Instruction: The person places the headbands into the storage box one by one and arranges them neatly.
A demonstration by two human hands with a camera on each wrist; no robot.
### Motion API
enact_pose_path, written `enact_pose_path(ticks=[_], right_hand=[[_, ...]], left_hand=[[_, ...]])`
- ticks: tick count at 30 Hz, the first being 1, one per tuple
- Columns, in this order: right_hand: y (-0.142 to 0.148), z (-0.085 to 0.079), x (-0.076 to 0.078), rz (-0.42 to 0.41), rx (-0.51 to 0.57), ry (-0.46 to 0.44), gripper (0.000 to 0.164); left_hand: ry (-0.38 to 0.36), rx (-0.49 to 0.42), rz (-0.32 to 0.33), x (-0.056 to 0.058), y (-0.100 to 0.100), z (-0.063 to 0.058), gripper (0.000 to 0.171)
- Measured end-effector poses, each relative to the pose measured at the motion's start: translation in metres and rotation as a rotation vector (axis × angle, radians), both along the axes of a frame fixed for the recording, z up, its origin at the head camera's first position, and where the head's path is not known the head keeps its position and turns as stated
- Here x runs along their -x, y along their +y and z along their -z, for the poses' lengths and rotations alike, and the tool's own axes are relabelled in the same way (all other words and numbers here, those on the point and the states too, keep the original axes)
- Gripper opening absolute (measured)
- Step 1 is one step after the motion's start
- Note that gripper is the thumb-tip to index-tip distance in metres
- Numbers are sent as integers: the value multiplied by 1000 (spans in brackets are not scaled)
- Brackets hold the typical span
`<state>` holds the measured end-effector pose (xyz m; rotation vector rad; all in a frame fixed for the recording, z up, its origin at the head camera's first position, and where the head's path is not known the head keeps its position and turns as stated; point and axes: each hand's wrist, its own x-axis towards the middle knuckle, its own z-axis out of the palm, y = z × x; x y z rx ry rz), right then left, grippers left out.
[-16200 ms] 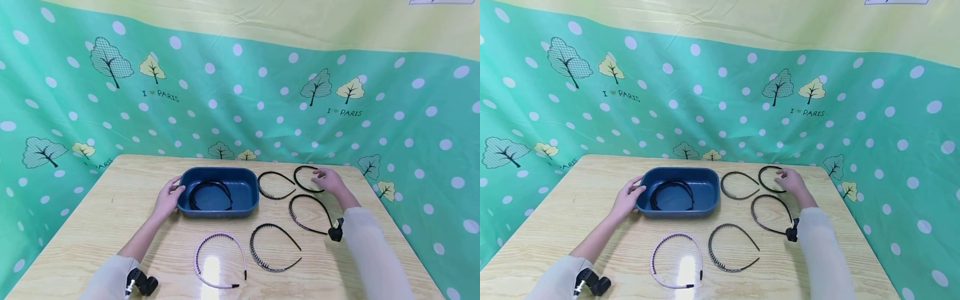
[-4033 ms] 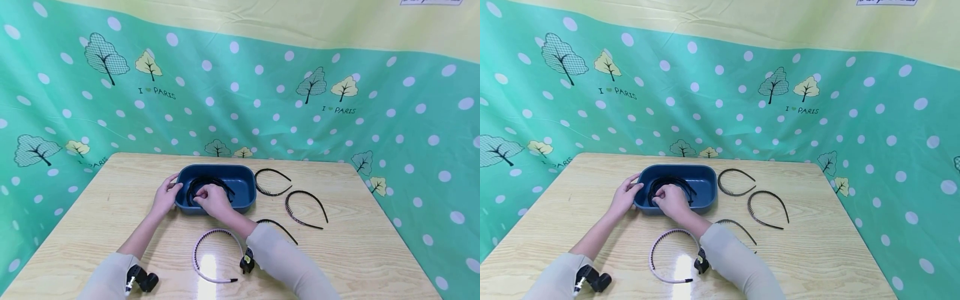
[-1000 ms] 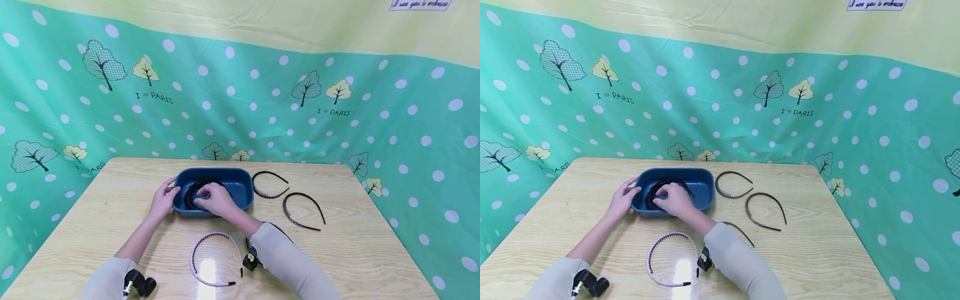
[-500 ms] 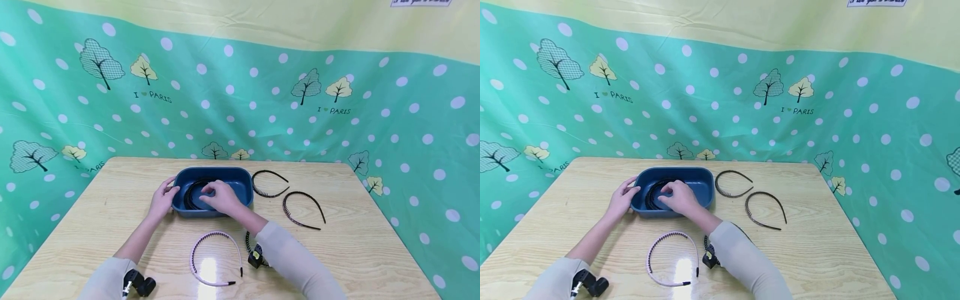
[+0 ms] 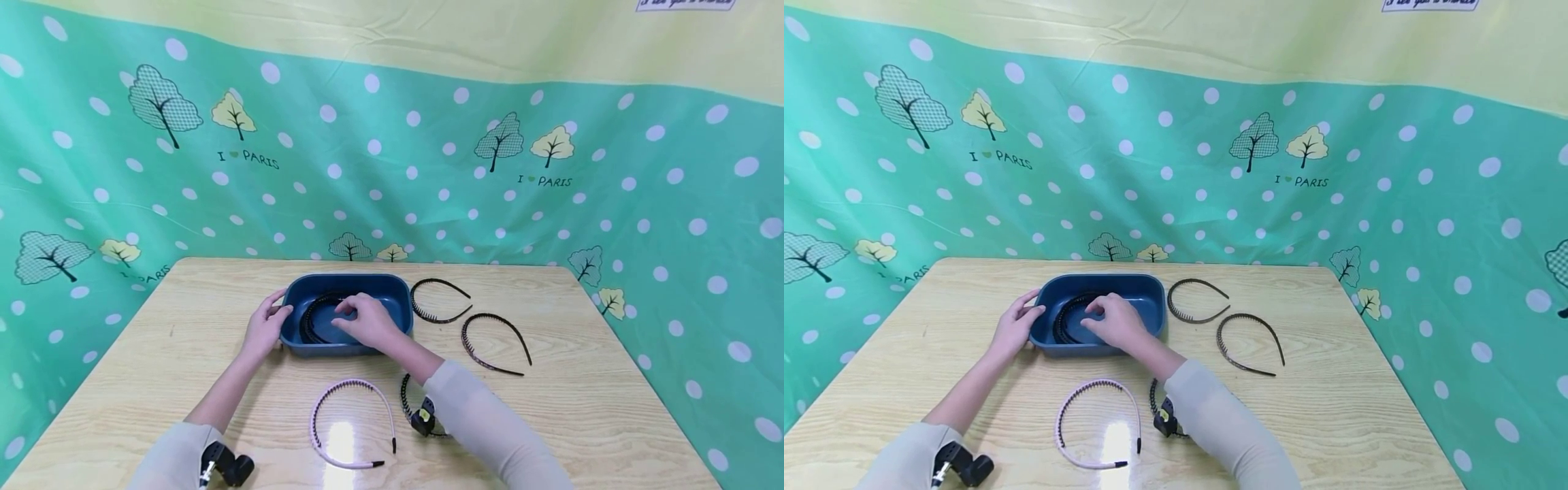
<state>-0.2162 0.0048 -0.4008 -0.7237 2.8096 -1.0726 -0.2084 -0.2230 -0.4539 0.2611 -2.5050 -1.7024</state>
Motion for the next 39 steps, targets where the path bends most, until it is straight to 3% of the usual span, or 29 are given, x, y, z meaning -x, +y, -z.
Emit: enact_pose_path(ticks=[18,39], right_hand=[[16,3,8,-8,22,1,26],[43,-7,16,17,23,-12,26]], left_hand=[[-4,-2,0,-1,-1,1,49],[-17,2,3,1,-1,3,50]])
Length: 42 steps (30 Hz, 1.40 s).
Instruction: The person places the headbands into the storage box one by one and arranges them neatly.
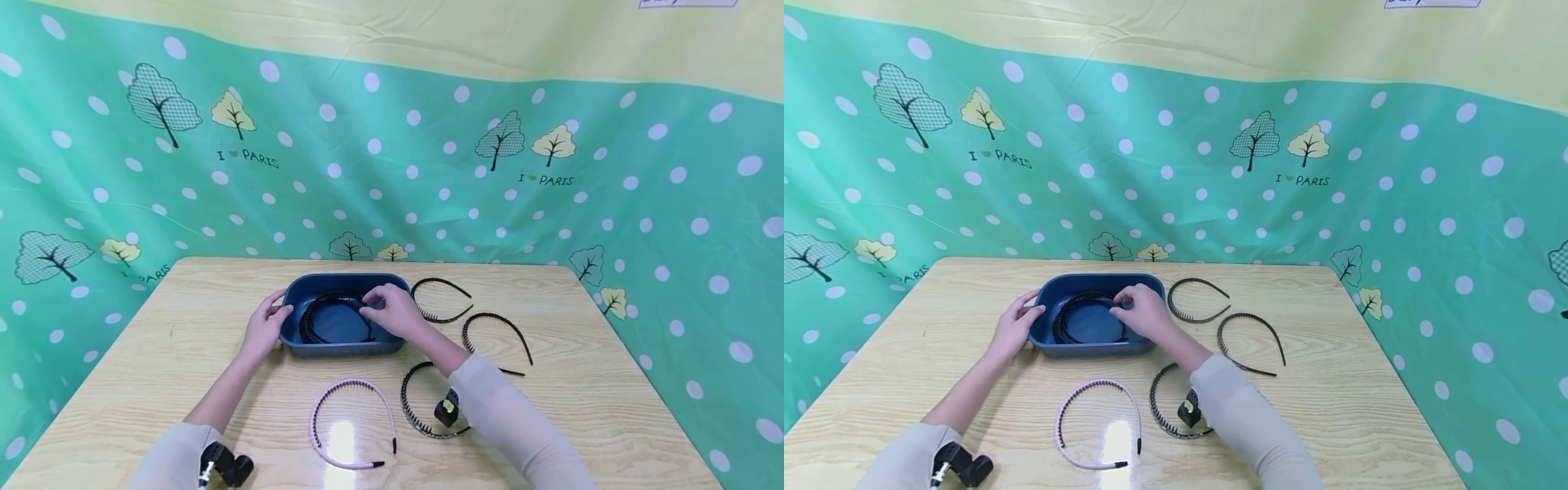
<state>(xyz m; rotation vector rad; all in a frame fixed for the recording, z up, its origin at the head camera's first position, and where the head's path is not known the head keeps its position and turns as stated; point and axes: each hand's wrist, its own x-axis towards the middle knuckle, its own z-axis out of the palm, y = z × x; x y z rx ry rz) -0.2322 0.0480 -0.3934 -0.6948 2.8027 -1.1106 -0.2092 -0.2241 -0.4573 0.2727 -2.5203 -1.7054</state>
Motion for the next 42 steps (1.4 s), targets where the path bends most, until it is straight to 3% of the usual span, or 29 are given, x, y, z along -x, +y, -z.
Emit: enact_pose_path(ticks=[17,42], right_hand=[[24,3,8,81,12,4,23],[72,-7,20,194,9,21,24]], left_hand=[[-19,-1,12,0,-1,-2,50],[-7,4,17,1,-1,-1,50]])
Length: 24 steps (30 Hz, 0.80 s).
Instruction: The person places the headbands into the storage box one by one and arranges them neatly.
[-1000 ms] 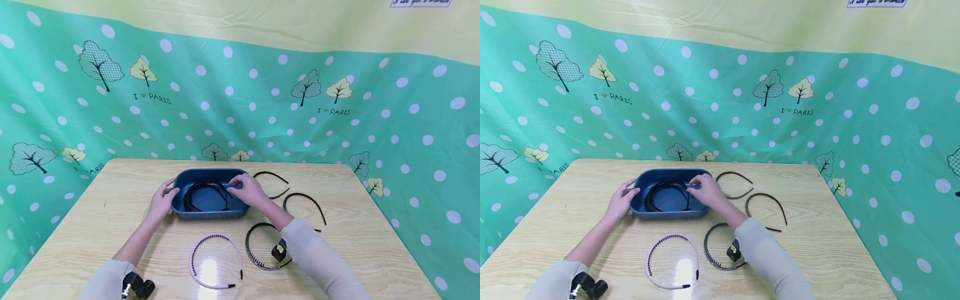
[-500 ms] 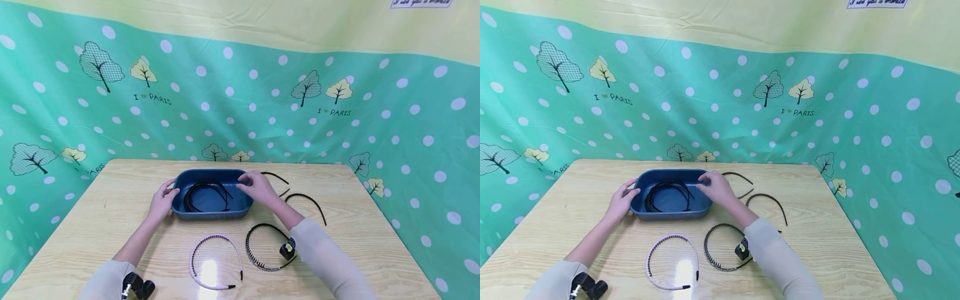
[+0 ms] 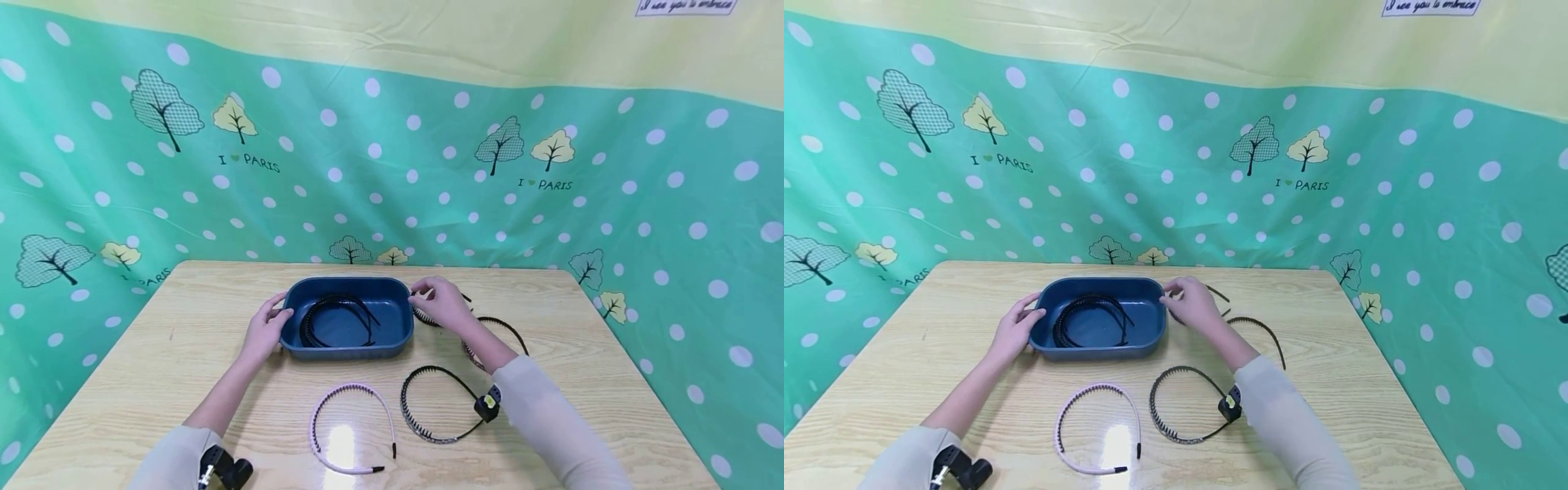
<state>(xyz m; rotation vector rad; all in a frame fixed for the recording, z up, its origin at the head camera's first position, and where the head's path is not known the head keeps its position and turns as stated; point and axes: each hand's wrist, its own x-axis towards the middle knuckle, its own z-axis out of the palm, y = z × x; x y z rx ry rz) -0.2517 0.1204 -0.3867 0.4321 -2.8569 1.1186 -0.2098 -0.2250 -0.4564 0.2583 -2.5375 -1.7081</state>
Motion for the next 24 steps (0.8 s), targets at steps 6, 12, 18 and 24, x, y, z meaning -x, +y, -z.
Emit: enact_pose_path(ticks=[6,12,18,24], right_hand=[[18,2,3,23,-27,11,26],[35,2,3,42,-35,21,27],[49,4,5,68,-46,10,27],[59,9,6,71,-47,25,27]], left_hand=[[2,-6,-3,-1,1,-1,50],[0,-21,-10,-2,1,-1,50],[-9,-10,-13,-2,0,-1,50],[-13,-11,-12,-2,1,-2,50]])
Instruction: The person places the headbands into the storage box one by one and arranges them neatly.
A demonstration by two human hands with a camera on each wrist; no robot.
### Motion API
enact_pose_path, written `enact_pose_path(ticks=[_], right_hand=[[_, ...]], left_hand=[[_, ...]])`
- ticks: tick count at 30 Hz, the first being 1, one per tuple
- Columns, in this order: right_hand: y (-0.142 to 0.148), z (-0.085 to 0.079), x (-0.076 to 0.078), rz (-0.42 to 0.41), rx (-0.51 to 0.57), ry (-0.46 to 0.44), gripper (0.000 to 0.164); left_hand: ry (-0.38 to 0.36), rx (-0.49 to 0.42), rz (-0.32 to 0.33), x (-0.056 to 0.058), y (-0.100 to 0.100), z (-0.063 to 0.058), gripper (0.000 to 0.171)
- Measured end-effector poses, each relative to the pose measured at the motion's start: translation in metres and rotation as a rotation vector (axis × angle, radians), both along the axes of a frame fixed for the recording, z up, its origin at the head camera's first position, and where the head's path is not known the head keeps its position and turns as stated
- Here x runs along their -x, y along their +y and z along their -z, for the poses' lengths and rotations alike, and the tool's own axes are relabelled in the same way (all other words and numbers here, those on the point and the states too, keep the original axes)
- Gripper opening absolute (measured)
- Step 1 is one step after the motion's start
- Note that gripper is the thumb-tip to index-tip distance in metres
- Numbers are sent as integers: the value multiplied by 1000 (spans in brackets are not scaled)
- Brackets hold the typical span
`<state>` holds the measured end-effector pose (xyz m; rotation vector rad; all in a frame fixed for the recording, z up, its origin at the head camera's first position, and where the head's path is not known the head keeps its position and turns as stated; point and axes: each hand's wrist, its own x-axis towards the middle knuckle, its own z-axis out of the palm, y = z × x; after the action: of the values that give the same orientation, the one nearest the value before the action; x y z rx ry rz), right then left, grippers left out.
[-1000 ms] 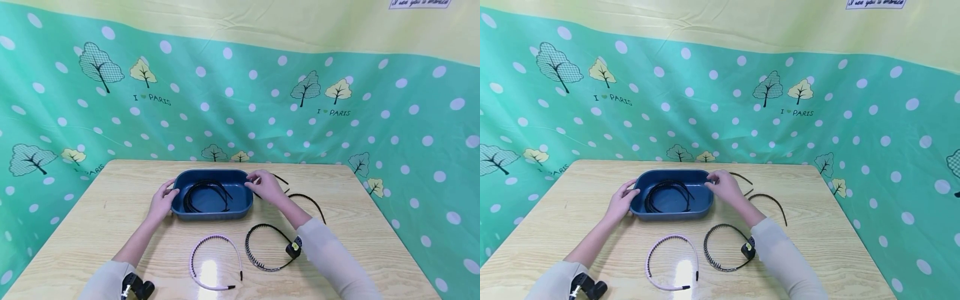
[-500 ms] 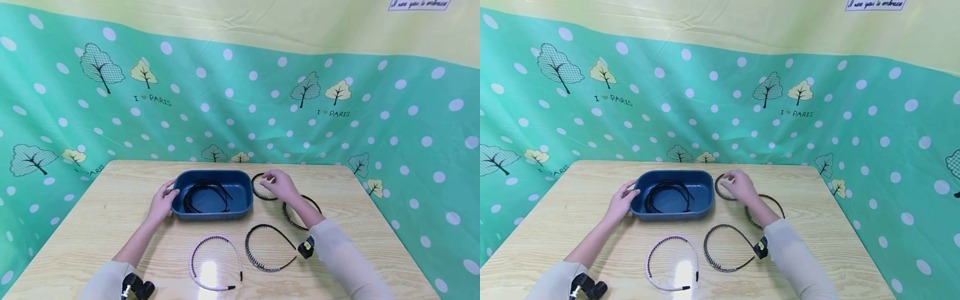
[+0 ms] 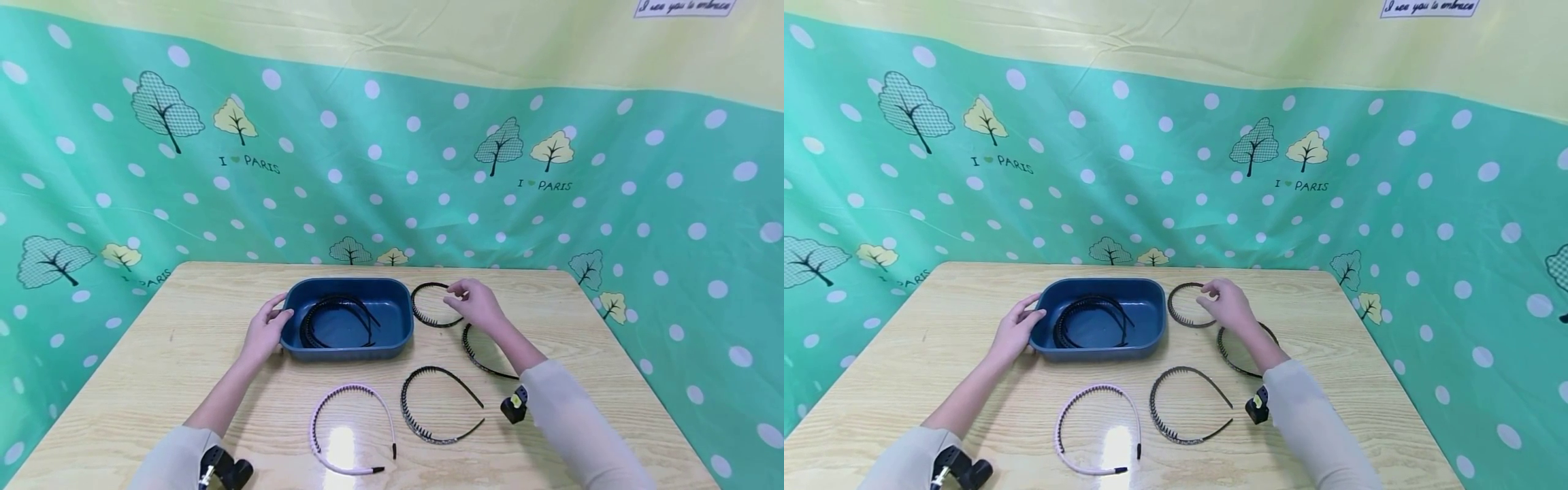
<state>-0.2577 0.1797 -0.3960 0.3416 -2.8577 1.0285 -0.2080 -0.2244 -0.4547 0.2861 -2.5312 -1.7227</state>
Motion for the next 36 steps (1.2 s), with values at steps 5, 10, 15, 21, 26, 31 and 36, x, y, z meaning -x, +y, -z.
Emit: enact_pose_path(ticks=[5,10,15,21,26,31,36], right_hand=[[9,5,4,-9,-3,-2,30],[20,11,8,-1,-16,-14,30],[28,14,8,8,-11,-46,31],[37,17,6,24,-9,-76,32],[46,23,8,34,-5,-80,32],[54,27,9,34,-11,-86,31],[60,30,8,42,-8,-91,31]], left_hand=[[15,13,-4,0,1,-2,49],[18,21,-6,0,2,-2,49],[21,17,-9,1,1,-2,49],[21,19,-8,1,1,1,49],[20,21,-5,1,0,2,49],[7,7,-5,1,0,2,49],[4,1,-2,2,-1,2,49]])
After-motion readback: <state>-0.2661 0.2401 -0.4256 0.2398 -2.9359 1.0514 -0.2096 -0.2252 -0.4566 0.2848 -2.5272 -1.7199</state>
